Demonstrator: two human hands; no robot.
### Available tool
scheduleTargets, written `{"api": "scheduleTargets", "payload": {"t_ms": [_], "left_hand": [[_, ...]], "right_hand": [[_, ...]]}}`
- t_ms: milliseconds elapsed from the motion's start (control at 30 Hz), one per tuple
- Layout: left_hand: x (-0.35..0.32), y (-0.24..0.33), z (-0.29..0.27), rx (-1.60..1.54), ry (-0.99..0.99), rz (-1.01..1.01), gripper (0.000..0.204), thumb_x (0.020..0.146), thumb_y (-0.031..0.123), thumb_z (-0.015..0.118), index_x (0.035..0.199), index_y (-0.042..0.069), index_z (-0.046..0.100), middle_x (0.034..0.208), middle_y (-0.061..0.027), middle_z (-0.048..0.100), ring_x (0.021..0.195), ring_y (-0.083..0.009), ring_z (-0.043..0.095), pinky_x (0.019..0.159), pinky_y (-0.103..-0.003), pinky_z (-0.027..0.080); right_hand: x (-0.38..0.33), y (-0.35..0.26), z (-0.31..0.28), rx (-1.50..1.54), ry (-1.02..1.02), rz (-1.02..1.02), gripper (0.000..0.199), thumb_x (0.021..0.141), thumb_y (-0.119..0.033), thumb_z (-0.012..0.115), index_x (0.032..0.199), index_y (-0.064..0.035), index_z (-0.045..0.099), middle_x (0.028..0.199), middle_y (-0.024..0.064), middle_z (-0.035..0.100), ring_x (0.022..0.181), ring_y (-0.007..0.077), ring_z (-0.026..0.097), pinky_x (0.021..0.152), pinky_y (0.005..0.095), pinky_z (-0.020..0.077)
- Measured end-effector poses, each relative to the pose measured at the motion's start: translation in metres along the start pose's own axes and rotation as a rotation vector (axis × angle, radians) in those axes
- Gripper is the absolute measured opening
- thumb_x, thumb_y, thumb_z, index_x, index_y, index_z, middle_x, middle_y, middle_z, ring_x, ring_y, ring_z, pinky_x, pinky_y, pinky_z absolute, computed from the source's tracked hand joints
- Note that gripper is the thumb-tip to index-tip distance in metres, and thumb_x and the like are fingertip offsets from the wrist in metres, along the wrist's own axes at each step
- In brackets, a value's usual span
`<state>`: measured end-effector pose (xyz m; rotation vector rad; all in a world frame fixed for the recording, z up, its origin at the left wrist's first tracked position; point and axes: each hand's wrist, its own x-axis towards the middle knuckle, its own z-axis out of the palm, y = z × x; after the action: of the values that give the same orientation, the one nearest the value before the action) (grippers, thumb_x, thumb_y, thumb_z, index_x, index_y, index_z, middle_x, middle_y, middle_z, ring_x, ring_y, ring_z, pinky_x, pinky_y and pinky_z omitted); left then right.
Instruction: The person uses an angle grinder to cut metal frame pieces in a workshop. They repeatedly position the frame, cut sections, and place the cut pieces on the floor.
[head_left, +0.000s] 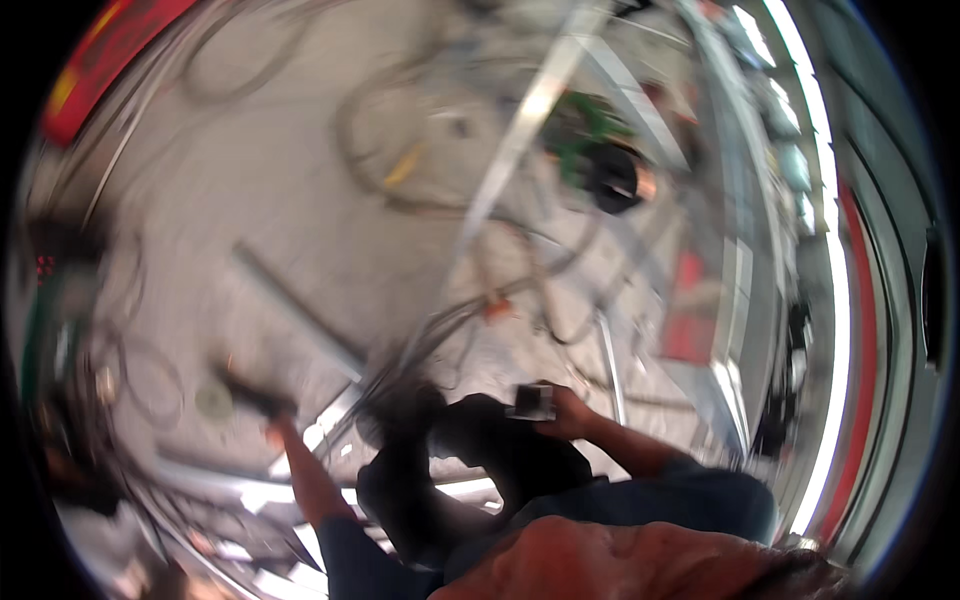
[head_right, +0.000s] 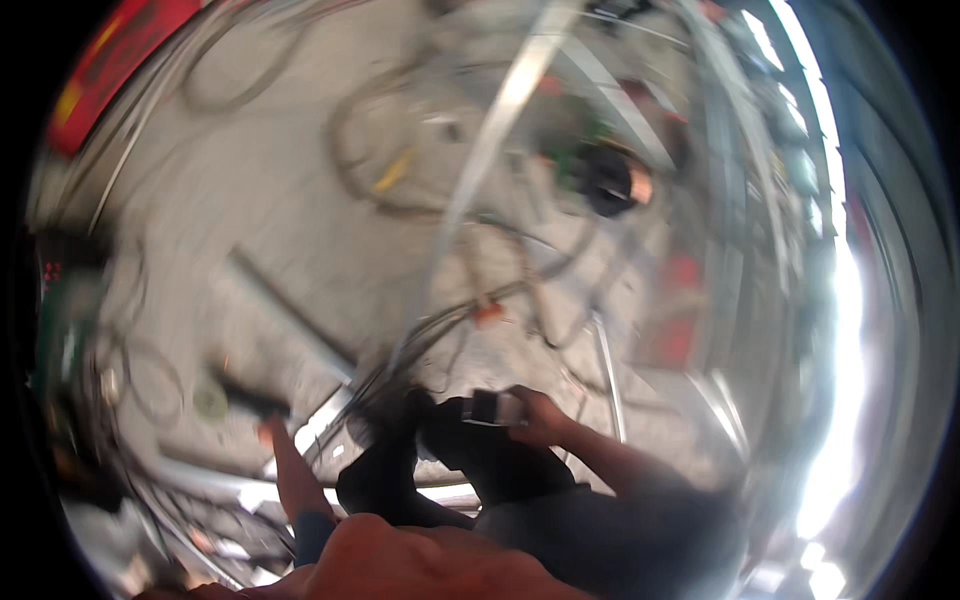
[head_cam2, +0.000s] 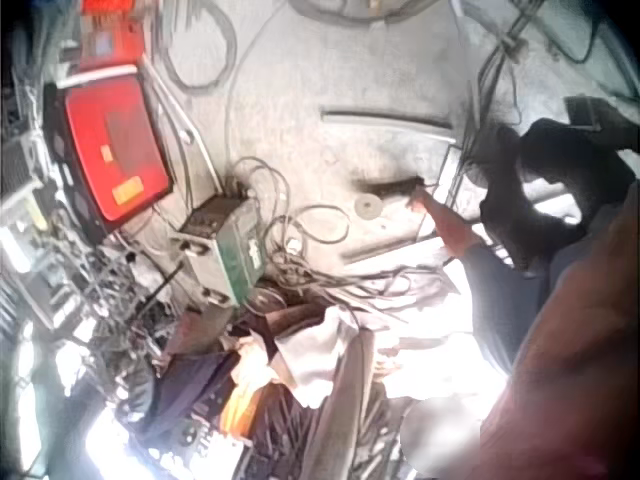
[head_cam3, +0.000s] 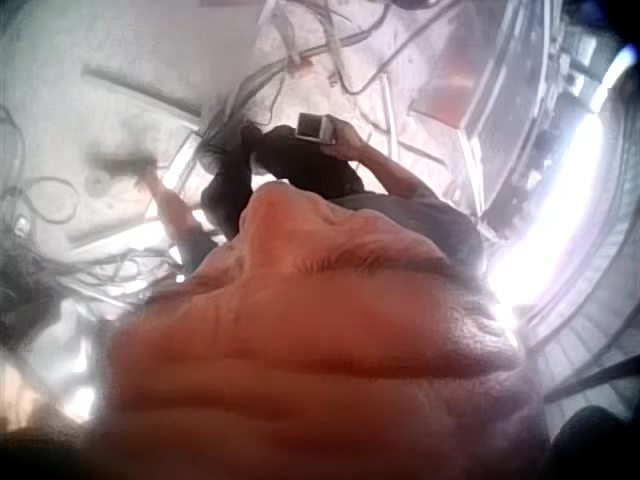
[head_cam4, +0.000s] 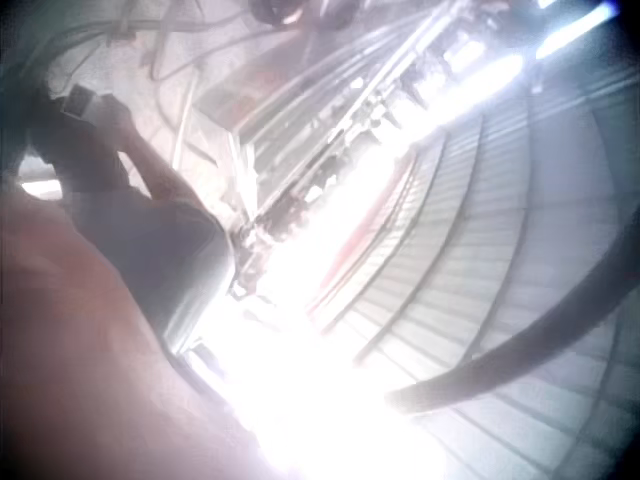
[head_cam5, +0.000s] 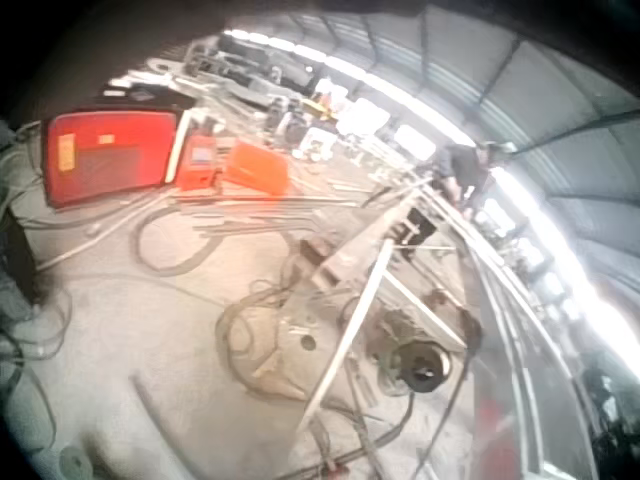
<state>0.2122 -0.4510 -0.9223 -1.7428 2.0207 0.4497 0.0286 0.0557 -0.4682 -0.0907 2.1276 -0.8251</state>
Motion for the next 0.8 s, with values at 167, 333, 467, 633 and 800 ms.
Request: {"api": "scheduleTargets", "payload": {"t_ms": [167, 333, 467, 633, 800], "left_hand": [[-0.153, 0.013, -0.122, -0.051, -0.258, 0.457, 0.078, 0.076, 0.036, 0.082, 0.131, -0.012, 0.056, 0.126, -0.0307, 0.063, 0.115, -0.0403, 0.064, 0.097, -0.048, 0.05], [-0.314, 0.029, -0.276, -0.089, -0.462, 0.683, 0.075, 0.082, 0.036, 0.072, 0.14, -0.008, 0.05, 0.136, -0.0268, 0.059, 0.128, -0.0409, 0.055, 0.109, -0.045, 0.042], [-0.392, 0.054, -0.343, -0.041, -0.495, 1.082, 0.073, 0.076, 0.023, 0.073, 0.139, -0.008, 0.05, 0.129, -0.029, 0.061, 0.121, -0.0423, 0.058, 0.107, -0.045, 0.043], [-0.535, 0.093, -0.435, 0.038, -0.649, 1.429, 0.087, 0.067, 0.026, 0.088, 0.139, -0.004, 0.05, 0.131, -0.026, 0.057, 0.128, -0.0395, 0.053, 0.108, -0.047, 0.042], [-0.656, 0.097, -0.472, 0.23, -0.615, 1.842, 0.095, 0.065, 0.027, 0.089, 0.144, -0.001, 0.045, 0.137, -0.023, 0.055, 0.13, -0.04, 0.051, 0.112, -0.046, 0.041]], "right_hand": [[-0.113, -0.047, -0.021, -0.03, 0.056, -0.044, 0.056, 0.069, -0.012, 0.074, 0.122, -0.0075, 0.059, 0.109, 0.0175, 0.068, 0.103, 0.0362, 0.067, 0.089, 0.0438, 0.0537], [-0.19, -0.125, -0.06, 0.125, 0.191, -0.191, 0.054, 0.067, -0.012, 0.075, 0.119, -0.0084, 0.059, 0.108, 0.0159, 0.068, 0.101, 0.0329, 0.068, 0.086, 0.0417, 0.0538], [-0.227, -0.151, -0.085, 0.249, 0.387, -0.37, 0.057, 0.066, -0.012, 0.077, 0.121, -0.0067, 0.062, 0.108, 0.0148, 0.07, 0.1, 0.0283, 0.069, 0.086, 0.0399, 0.0536], [-0.328, -0.181, -0.123, 0.737, 0.501, -0.535, 0.043, 0.072, -0.004, 0.075, 0.113, -0.0045, 0.061, 0.106, 0.0091, 0.065, 0.102, 0.0183, 0.062, 0.091, 0.0347, 0.0499], [-0.445, -0.158, -0.162, 1.07, 0.651, -0.749, 0.051, 0.068, -0.007, 0.074, 0.116, -0.0035, 0.058, 0.113, 0.0115, 0.059, 0.109, 0.0267, 0.056, 0.095, 0.0405, 0.0467]]}}
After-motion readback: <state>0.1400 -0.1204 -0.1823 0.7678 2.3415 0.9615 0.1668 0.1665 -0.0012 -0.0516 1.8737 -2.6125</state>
